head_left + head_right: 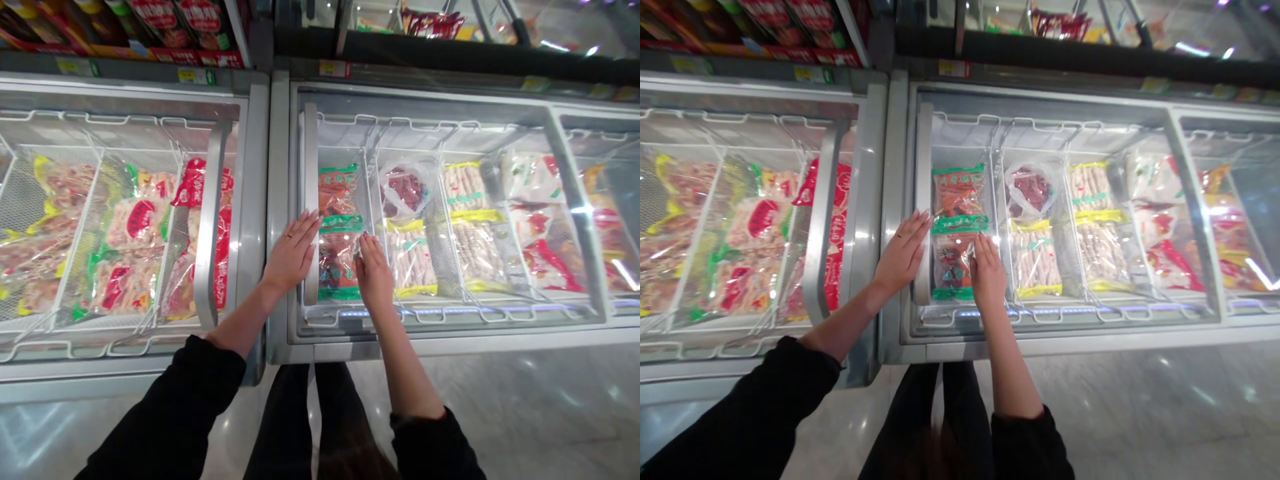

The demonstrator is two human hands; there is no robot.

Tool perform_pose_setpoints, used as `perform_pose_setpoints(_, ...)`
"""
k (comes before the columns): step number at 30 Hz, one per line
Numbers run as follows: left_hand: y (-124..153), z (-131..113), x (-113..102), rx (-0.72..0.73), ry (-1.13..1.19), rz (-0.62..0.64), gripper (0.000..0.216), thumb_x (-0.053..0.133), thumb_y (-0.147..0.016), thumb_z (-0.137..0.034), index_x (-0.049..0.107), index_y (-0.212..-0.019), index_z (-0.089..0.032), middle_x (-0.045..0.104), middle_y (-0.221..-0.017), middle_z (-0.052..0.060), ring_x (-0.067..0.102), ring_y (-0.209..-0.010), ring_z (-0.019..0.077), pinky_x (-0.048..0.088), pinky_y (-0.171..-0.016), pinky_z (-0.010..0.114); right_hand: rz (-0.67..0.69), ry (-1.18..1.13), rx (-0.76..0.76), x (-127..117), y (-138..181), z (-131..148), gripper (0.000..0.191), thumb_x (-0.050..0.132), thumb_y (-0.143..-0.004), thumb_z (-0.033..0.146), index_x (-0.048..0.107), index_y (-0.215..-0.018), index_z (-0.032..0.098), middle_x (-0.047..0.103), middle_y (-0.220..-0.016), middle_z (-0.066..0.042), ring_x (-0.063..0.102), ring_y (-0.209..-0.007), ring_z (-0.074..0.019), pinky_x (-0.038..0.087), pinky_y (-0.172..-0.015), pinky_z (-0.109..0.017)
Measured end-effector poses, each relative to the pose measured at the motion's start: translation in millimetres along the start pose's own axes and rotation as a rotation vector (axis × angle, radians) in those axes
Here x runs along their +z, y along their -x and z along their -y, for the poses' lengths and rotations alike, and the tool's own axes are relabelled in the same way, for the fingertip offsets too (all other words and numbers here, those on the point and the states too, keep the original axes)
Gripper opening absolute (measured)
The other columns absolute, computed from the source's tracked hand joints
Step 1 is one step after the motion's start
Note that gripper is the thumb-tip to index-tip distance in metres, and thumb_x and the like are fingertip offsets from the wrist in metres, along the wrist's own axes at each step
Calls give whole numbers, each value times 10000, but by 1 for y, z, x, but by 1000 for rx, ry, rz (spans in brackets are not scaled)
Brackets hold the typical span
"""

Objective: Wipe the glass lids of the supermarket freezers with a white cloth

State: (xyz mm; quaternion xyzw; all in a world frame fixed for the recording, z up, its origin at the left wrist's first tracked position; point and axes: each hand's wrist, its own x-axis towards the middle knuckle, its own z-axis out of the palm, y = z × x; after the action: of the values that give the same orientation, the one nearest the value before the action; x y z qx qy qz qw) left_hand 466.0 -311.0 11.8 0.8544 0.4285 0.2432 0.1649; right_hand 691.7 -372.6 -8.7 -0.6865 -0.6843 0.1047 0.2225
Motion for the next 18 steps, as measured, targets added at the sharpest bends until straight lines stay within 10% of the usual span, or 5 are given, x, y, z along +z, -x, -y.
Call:
perform_pose_setpoints(8,1,-1,1,-26,2,2,558,296,-1046,-218,276,-1602,-185,296,-1678,75,163,-1579,181,207,-1292,435,50,-63,-143,39,-55,56,542,351,-1013,158,437,-1548,188,451,-1595,-66,322,-1530,-242,363,-1242,-519)
perform_pose_setpoints(14,1,-3,-3,-31,32,10,560,297,-1050,-222,269,-1609,-187,281,-1683,76,170,-1578,196,218,-1291,441,126,-34,-238,14,-5,27,607,386,-995,108,374,-1586,243,461,-1587,-53,371,-1505,-235,416,-1214,-510)
perform_pose_setpoints(18,0,-4,-2,-34,37,6,564,300,-1048,-219,266,-1611,-194,283,-1682,71,182,-1576,202,221,-1291,449,5,-18,-102,14,-31,18,583,385,-1004,134,385,-1580,225,471,-1577,-86,375,-1501,-284,417,-1189,-591)
